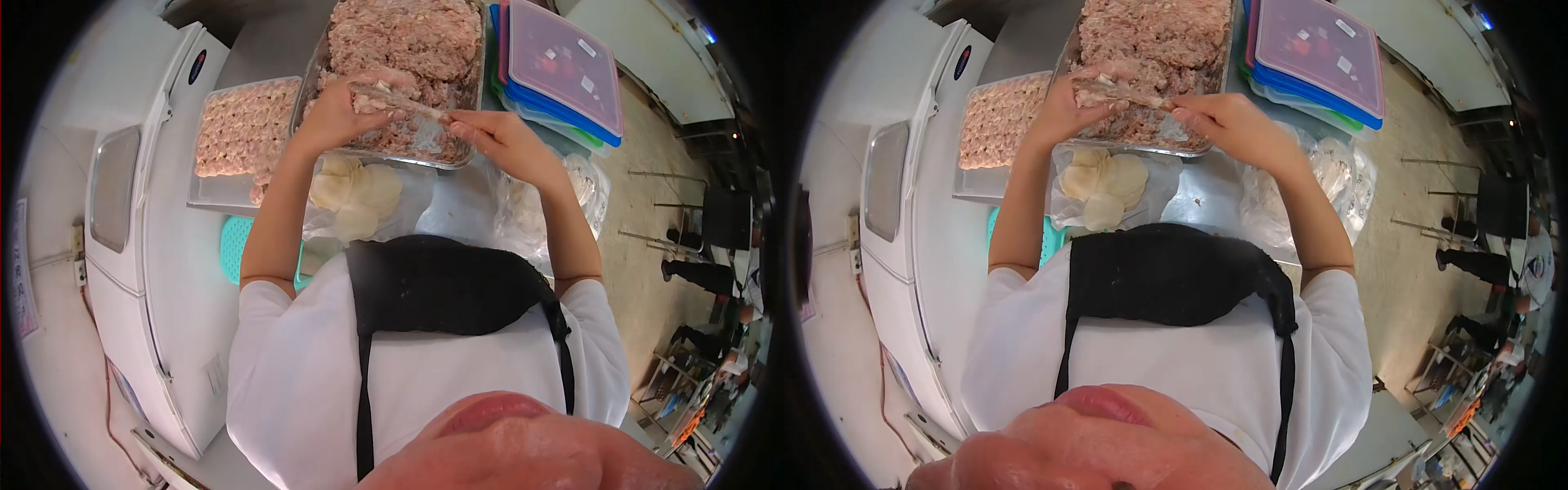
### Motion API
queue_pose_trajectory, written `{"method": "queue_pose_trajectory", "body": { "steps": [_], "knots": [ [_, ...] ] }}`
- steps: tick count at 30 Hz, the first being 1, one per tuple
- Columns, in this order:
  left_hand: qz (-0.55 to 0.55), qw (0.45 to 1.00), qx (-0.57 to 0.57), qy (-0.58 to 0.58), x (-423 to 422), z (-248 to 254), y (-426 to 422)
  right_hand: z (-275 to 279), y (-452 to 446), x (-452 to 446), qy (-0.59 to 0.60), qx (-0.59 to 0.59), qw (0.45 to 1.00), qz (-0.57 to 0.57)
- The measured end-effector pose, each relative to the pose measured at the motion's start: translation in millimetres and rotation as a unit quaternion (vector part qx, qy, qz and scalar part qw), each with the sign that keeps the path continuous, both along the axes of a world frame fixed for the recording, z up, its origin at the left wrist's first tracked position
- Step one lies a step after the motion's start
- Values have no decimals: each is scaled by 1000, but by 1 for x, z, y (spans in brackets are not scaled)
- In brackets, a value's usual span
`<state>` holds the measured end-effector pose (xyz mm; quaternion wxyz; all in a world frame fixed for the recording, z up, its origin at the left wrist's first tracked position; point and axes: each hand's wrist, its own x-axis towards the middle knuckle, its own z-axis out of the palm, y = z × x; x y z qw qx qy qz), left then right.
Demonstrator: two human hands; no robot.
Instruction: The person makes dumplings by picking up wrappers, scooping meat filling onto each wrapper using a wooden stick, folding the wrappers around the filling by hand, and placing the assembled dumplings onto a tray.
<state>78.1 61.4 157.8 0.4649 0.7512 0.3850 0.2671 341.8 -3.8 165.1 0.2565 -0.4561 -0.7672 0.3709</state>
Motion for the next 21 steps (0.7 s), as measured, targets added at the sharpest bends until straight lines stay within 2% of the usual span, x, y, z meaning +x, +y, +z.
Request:
{"method": "queue_pose_trajectory", "body": {
  "steps": [3,6,7,9,10,12,13,15,17,18,21],
  "knots": [
    [-74,988,132,3,-7,-13,15,-22,10,0,-1,41,999,30],
    [50,952,277,123,-13,-40,8,-57,45,11,-35,86,994,63],
    [75,970,196,126,-11,-36,9,-59,52,12,-49,104,991,72],
    [129,983,32,127,-5,-28,12,-55,54,10,-150,183,972,3],
    [145,982,18,123,-9,-34,16,-49,56,5,-199,224,953,-32],
    [179,978,-11,111,-25,-65,27,-48,46,-16,-154,274,949,-41],
    [177,973,27,145,-32,-78,35,-53,41,-25,-131,295,945,-45],
    [163,958,95,215,-43,-99,43,-90,57,-26,-239,256,936,-26],
    [193,965,68,163,-32,-68,15,-107,74,-7,-331,199,922,-33],
    [207,967,59,139,-30,-47,4,-101,73,-2,-316,208,925,-38],
    [139,988,-56,18,-36,-18,-13,-68,45,7,-244,186,950,-62]
  ]
}}
